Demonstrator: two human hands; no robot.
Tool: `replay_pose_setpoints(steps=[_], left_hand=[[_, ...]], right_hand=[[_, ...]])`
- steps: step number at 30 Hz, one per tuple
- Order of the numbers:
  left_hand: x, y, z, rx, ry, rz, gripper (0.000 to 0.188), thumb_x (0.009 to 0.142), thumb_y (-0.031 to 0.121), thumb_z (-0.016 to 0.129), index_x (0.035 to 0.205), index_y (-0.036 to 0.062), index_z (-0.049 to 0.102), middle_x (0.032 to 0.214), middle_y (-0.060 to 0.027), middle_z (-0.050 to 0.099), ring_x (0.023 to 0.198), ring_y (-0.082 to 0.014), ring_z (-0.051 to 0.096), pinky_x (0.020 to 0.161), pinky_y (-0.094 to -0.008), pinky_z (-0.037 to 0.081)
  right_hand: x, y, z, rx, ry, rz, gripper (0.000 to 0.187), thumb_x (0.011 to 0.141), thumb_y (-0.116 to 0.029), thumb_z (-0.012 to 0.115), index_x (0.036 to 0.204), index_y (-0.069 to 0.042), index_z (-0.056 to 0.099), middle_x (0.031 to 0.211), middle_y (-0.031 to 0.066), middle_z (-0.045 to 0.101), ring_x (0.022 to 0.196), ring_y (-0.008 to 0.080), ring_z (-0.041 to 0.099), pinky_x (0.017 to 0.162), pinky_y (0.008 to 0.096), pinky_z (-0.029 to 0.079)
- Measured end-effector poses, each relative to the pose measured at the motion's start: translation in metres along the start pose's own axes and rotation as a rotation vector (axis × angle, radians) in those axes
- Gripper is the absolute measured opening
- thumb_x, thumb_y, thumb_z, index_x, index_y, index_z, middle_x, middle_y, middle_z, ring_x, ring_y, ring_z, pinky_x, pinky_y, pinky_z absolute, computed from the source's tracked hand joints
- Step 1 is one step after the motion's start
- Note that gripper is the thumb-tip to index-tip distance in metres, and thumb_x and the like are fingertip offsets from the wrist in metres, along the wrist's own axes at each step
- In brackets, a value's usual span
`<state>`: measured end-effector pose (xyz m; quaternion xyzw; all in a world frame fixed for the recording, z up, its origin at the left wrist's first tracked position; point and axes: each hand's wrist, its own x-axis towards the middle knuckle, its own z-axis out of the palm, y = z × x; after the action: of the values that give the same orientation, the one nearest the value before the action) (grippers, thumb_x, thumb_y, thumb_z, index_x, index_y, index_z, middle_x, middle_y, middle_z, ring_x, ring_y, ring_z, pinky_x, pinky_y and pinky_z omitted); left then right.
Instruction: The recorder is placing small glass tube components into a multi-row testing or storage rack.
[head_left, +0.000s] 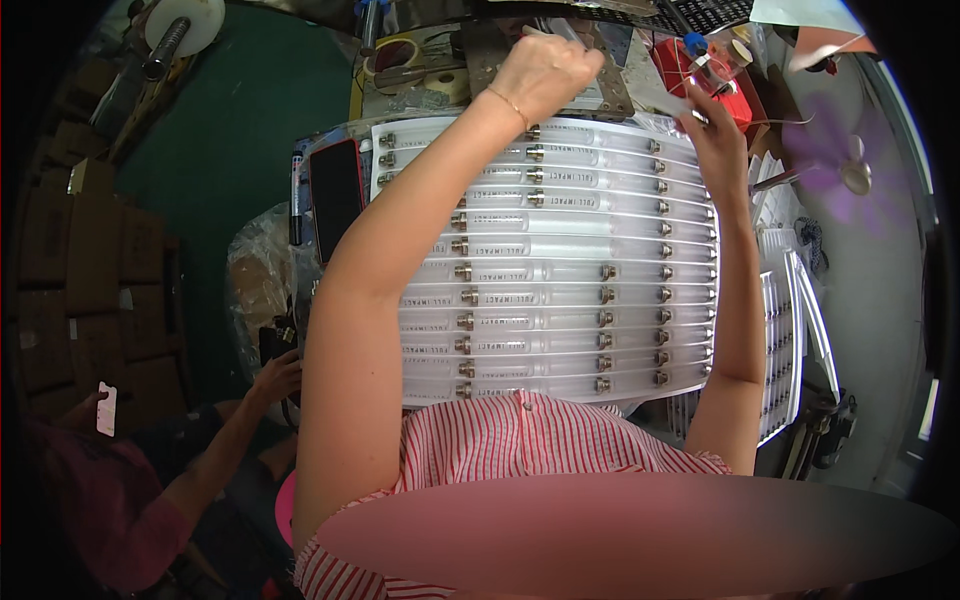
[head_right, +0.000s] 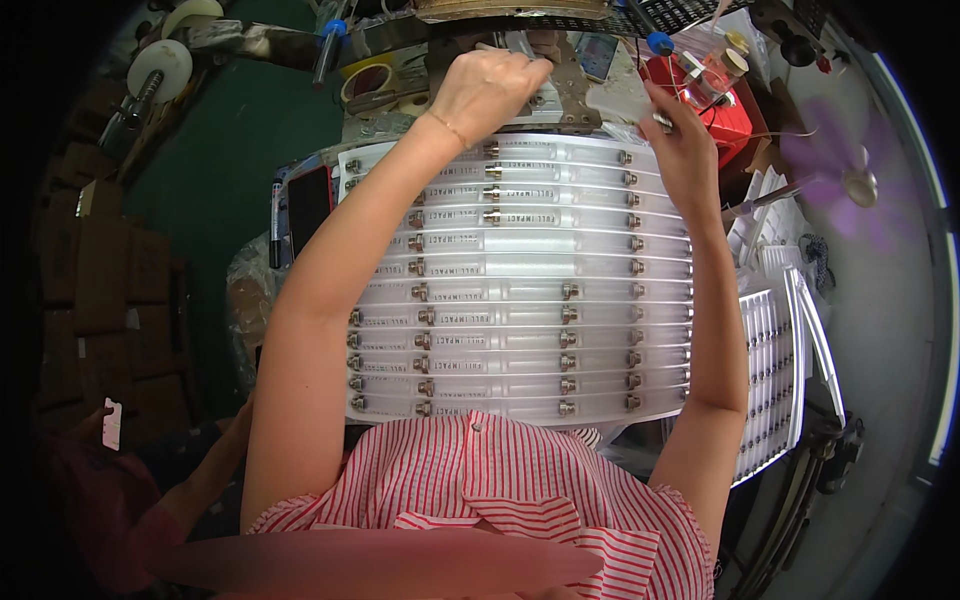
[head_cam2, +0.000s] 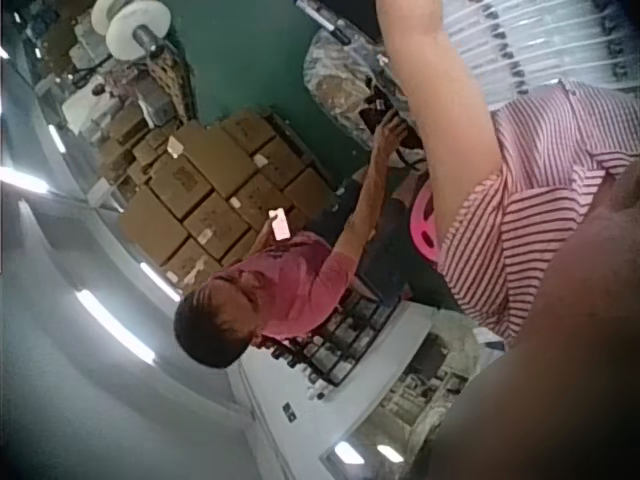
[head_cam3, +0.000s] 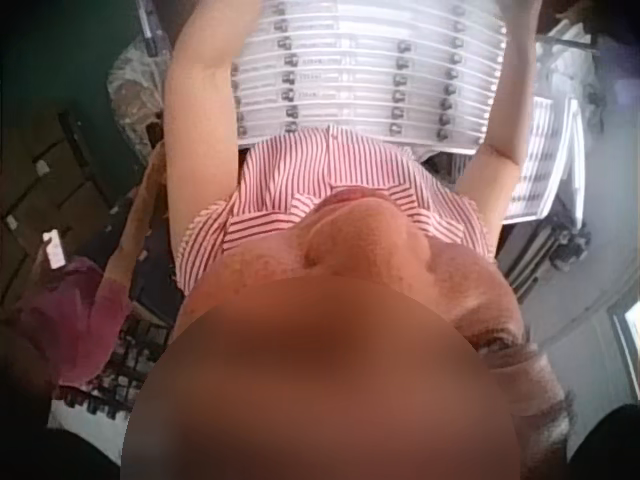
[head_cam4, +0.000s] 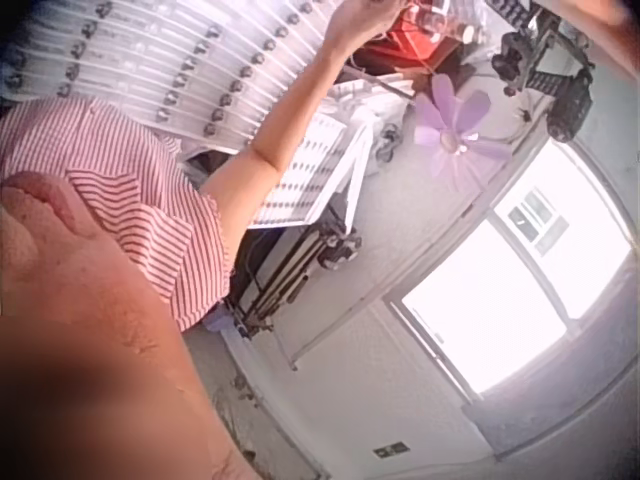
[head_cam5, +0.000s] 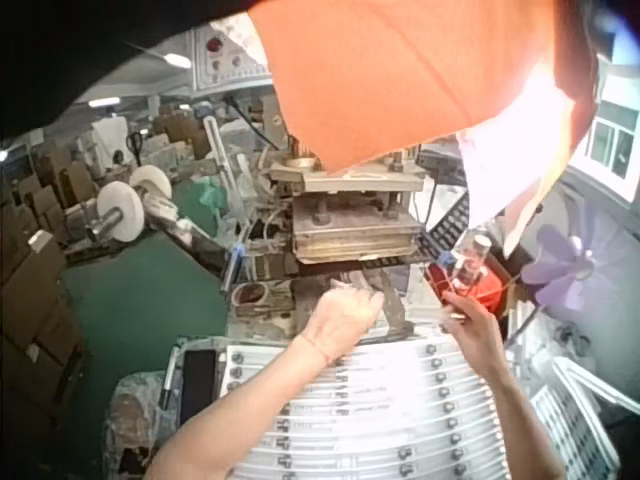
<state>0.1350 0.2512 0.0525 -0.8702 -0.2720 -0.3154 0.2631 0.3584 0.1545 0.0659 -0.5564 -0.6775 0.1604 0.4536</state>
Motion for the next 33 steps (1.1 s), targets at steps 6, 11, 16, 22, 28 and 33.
replay_pose_setpoints(steps=[6,11,16,22,28,33], left_hand=[[-0.085,0.043,-0.085,-0.6,0.076,-0.229,0.006,0.077,0.012,0.069,0.082,0.008,0.07,0.067,-0.0044,0.065,0.052,-0.0173,0.06,0.046,-0.0259,0.045],[-0.137,0.046,-0.125,-0.783,-0.011,-0.577,0.009,0.078,0.007,0.068,0.087,0.0069,0.071,0.069,-0.0067,0.067,0.05,-0.0154,0.06,0.046,-0.0252,0.044],[-0.155,0.043,-0.138,-0.791,-0.115,-0.749,0.016,0.079,0.009,0.068,0.095,0.0086,0.069,0.064,-0.0061,0.064,0.048,-0.0161,0.058,0.045,-0.0255,0.044],[-0.168,0.041,-0.135,-0.679,-0.221,-0.852,0.034,0.081,0.013,0.067,0.114,0.0082,0.059,0.058,-0.0056,0.058,0.049,-0.0157,0.058,0.047,-0.0266,0.044],[-0.175,0.041,-0.133,-0.798,-0.297,-0.945,0.03,0.085,0.01,0.064,0.114,0.0053,0.06,0.069,-0.0071,0.063,0.054,-0.0083,0.052,0.052,-0.0219,0.042],[-0.175,0.043,-0.13,-0.79,-0.246,-0.954,0.028,0.082,0.012,0.067,0.109,0.0067,0.061,0.063,-0.0064,0.059,0.054,-0.0149,0.058,0.05,-0.0265,0.045]], right_hand=[[0.045,-0.01,0.07,-0.329,0.205,-0.511,0.027,0.077,-0.012,0.069,0.103,-0.006,0.063,0.099,0.0087,0.062,0.081,0.0242,0.063,0.07,0.0311,0.051],[0.047,-0.014,0.104,-0.409,0.06,-0.464,0.033,0.076,-0.011,0.068,0.108,-0.007,0.061,0.106,0.0078,0.059,0.091,0.0278,0.061,0.076,0.0359,0.05],[0.066,0.004,0.104,-0.195,-0.031,-0.155,0.06,0.072,-0.023,0.076,0.125,-0.009,0.051,0.104,0.013,0.06,0.086,0.0254,0.06,0.076,0.0356,0.048],[0.071,0.018,0.101,-0.144,-0.175,-0.091,0.057,0.075,-0.026,0.073,0.127,-0.018,0.051,0.09,0.012,0.064,0.076,0.0248,0.058,0.071,0.0334,0.047],[0.07,0.015,0.102,-0.173,-0.14,-0.114,0.057,0.075,-0.028,0.073,0.126,-0.015,0.052,0.088,0.0116,0.063,0.069,0.0228,0.054,0.067,0.0331,0.046],[0.066,0.008,0.099,-0.195,-0.14,-0.084,0.056,0.076,-0.028,0.072,0.127,-0.014,0.052,0.092,0.013,0.063,0.071,0.024,0.055,0.068,0.034,0.046]])
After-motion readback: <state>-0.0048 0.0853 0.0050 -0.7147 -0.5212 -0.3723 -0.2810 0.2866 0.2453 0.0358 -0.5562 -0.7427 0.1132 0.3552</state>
